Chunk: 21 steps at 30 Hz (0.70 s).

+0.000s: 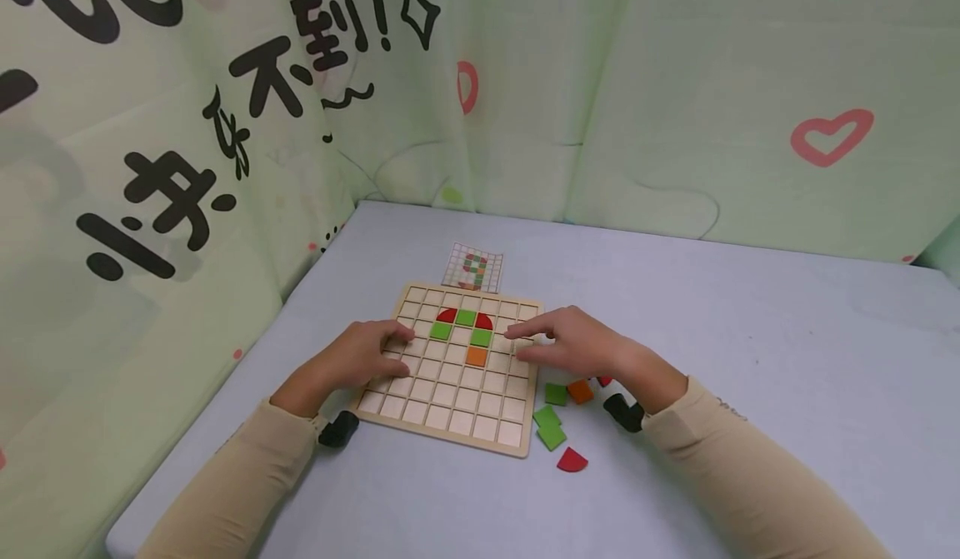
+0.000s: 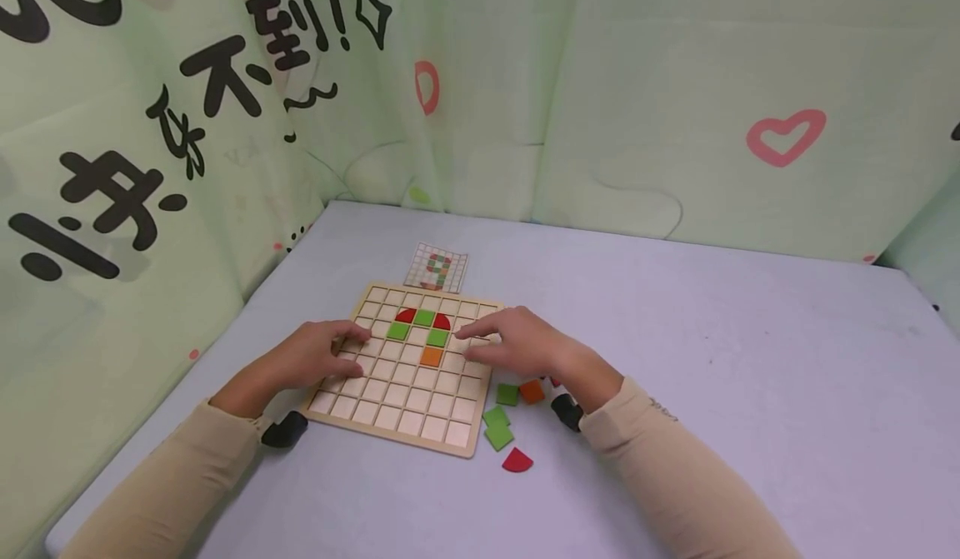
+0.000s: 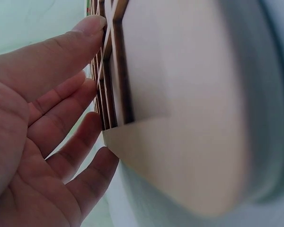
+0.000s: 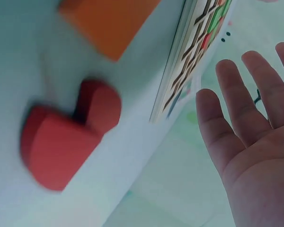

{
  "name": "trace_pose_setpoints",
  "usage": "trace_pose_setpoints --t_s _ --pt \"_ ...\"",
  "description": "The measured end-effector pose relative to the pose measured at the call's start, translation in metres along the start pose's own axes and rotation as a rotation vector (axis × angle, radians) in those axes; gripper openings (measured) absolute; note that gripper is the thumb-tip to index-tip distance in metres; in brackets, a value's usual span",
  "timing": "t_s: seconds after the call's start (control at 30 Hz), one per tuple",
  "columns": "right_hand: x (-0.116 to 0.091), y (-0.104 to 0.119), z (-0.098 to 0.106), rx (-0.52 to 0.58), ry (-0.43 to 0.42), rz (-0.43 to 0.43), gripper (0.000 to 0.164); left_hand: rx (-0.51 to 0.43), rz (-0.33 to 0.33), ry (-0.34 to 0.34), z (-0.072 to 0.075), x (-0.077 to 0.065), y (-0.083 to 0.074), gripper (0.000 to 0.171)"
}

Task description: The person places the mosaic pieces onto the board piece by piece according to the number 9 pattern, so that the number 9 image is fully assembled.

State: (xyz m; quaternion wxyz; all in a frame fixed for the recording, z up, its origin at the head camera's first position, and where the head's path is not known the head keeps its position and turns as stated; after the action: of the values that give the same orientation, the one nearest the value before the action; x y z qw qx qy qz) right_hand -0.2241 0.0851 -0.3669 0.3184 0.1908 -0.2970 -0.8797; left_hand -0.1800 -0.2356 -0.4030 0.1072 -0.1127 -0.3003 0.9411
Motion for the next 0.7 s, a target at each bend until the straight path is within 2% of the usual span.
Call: trace_pose_setpoints --t_s 0.1,0.33,0.7 --pt "-0.006 -0.007 0.006 -0.014 -0.016 -0.014 0.036 0.003 -0.003 -0.003 0.000 0.000 0.000 0.047" --pt "-0.022 -0.022 0.015 -0.016 -0.039 -0.122 0.038 0.004 -0.010 -0.005 0.001 0.001 0.001 0.046" --pt "-0.040 -0.042 0.019 0.044 -0.045 -0.142 0.037 0.010 -0.005 -0.002 0.000 0.002 0.002 0.046"
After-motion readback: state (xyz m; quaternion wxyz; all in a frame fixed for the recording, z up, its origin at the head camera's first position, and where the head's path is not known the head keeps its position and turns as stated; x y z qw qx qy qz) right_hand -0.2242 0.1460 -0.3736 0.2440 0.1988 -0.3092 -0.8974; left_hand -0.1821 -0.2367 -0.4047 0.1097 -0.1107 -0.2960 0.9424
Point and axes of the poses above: each hand's wrist, its own x-axis towards the middle knuckle, its own z-axis out of the back of the hand, y = z × x, the point moved 1 cm from there along x, towards the middle knuckle, and after that the axes turned 5 degrees about -z, right-handed, at the moved point
